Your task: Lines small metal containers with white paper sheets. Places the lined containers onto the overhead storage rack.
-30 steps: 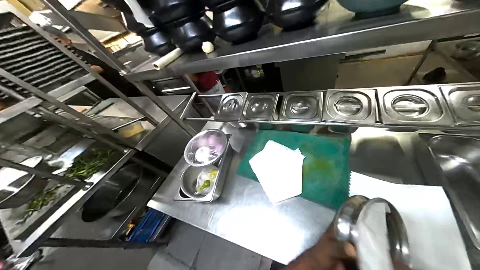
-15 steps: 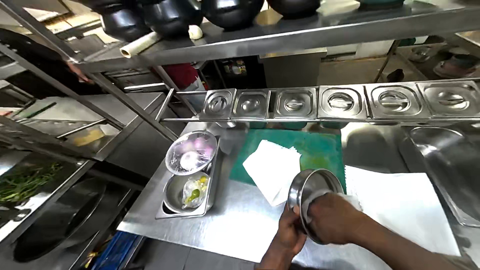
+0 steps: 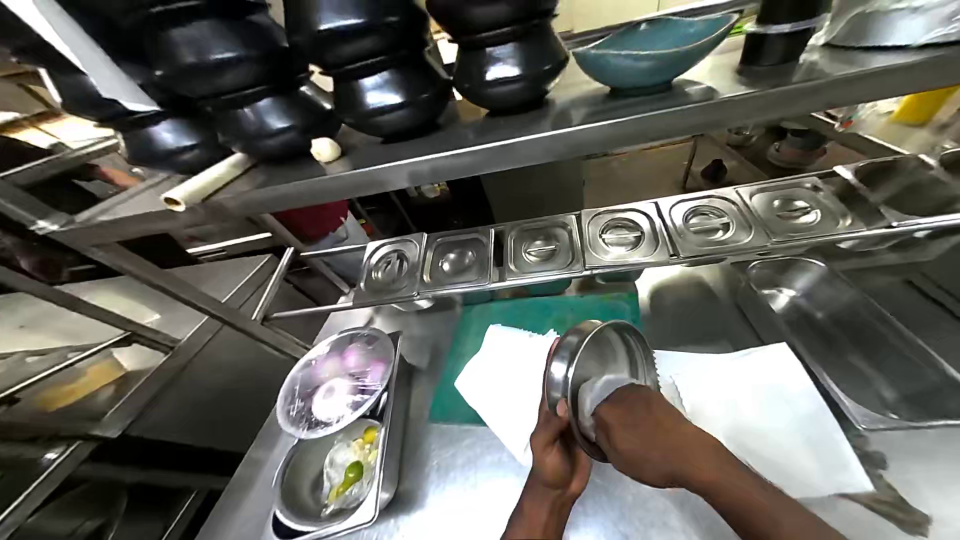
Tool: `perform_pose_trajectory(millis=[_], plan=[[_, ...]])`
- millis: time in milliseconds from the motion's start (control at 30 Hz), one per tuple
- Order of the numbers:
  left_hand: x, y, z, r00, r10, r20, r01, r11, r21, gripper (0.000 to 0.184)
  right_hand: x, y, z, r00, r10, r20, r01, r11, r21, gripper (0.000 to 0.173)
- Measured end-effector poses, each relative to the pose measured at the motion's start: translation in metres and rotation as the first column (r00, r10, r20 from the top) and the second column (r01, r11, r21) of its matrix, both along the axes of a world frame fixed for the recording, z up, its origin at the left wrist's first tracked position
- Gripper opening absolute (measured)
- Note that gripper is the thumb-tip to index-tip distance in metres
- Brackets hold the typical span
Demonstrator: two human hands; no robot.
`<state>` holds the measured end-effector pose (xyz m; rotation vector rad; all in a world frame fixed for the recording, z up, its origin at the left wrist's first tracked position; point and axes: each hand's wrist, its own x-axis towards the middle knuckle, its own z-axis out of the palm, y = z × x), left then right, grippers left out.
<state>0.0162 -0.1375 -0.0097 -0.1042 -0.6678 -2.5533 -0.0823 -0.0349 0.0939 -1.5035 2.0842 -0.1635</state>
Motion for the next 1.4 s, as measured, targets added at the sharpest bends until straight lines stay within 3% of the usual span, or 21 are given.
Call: perform_pose_trajectory(millis=[67,133,200,267,333,433,500,567,633,700,767,833,900,967,1000,1067,1133,1200,1267,1333,1400], plan=[[0.002,0.008,-0.001,0.999,-0.048,0.025,0.047,0.999,0.023,0.039,-0.012,0.003,-0.009,0.935,0.068,0.348,0.006,0.978,-0.207,0.033],[0.003,0.016,-0.003,0.993,-0.114,0.008,0.113,0.991,0.076,0.039,-0.017,0.003,-0.022,0.699,0.005,0.716,0.302,0.905,-0.301,0.025],[0.000,0.021,-0.002,0.990,-0.138,0.021,0.132,0.977,0.165,0.042,-0.013,-0.001,-0.027,0.520,-0.059,0.852,0.572,0.765,-0.296,0.024],[-0.006,0.023,0.002,0.991,-0.130,0.024,0.123,0.971,0.205,0.042,-0.008,-0.009,-0.031,0.754,-0.206,0.624,0.572,0.672,-0.470,0.034],[-0.015,0.021,0.010,0.996,-0.085,0.014,0.081,0.979,0.188,0.038,-0.014,-0.014,-0.028,0.931,-0.356,0.080,0.337,0.755,-0.562,0.037],[-0.022,0.012,0.020,0.997,0.027,0.073,-0.033,0.997,0.076,0.060,-0.020,-0.015,-0.020,0.795,-0.426,-0.431,0.267,0.885,-0.382,0.034],[-0.028,0.006,0.028,0.993,0.079,0.088,-0.064,0.985,-0.161,0.082,-0.021,-0.011,-0.010,0.833,-0.361,-0.420,0.298,0.931,-0.209,0.034],[-0.030,0.007,0.032,0.984,0.131,0.123,-0.074,0.919,-0.387,0.097,-0.025,0.001,0.001,0.967,-0.207,-0.150,0.196,0.977,-0.083,0.028],[-0.029,0.011,0.031,0.972,0.185,0.144,-0.081,0.841,-0.534,0.116,-0.031,0.013,0.005,0.995,-0.026,0.096,0.035,0.995,-0.094,0.026],[-0.026,0.011,0.033,0.969,0.200,0.148,-0.069,0.789,-0.611,0.125,-0.039,0.020,0.002,0.930,0.026,0.366,0.064,0.971,-0.232,0.023],[-0.022,0.009,0.034,0.970,0.173,0.173,-0.041,0.813,-0.581,0.116,-0.041,0.022,-0.013,0.685,0.054,0.727,0.330,0.866,-0.375,0.017],[-0.022,0.014,0.034,0.960,0.140,0.243,-0.027,0.909,-0.416,0.097,-0.027,0.014,-0.023,0.192,0.167,0.967,0.704,0.664,-0.254,0.021],[-0.028,0.024,0.038,0.956,0.090,0.281,-0.029,0.976,-0.216,0.077,-0.014,0.000,-0.021,-0.241,0.344,0.908,0.900,0.430,0.075,0.027],[-0.035,0.035,0.038,0.963,0.034,0.267,-0.027,0.999,-0.030,0.060,-0.010,-0.011,-0.017,-0.342,0.405,0.848,0.933,0.255,0.255,0.024],[-0.036,0.038,0.034,0.972,-0.006,0.234,-0.005,0.999,0.047,0.056,-0.010,-0.012,-0.018,-0.242,0.352,0.904,0.966,0.177,0.190,0.022],[-0.038,0.041,0.024,0.981,-0.062,0.184,0.034,0.988,0.148,0.055,-0.020,-0.008,-0.029,0.291,-0.052,0.955,0.946,0.163,-0.279,0.022],[-0.038,0.040,0.021,0.979,-0.046,0.200,0.011,0.985,0.172,0.054,-0.033,0.003,-0.028,0.799,-0.473,0.371,0.593,0.516,-0.619,0.031],[-0.041,0.038,0.025,0.974,-0.011,0.226,-0.025,0.988,0.155,0.054,-0.041,0.008,-0.024,0.850,-0.460,-0.257,0.262,0.792,-0.551,0.028],[-0.046,0.037,0.029,0.970,0.063,0.236,-0.088,0.991,0.097,0.057,-0.038,0.013,-0.016,0.817,-0.369,-0.443,0.211,0.907,-0.365,0.027],[-0.050,0.034,0.028,0.974,0.123,0.192,-0.116,0.992,-0.048,0.073,-0.036,0.019,-0.003,0.925,-0.275,-0.262,0.233,0.956,-0.178,0.025],[-0.052,0.032,0.026,0.976,0.139,0.167,-0.124,0.987,-0.102,0.079,-0.043,0.027,0.001,0.969,-0.202,0.146,0.229,0.951,-0.207,0.025]])
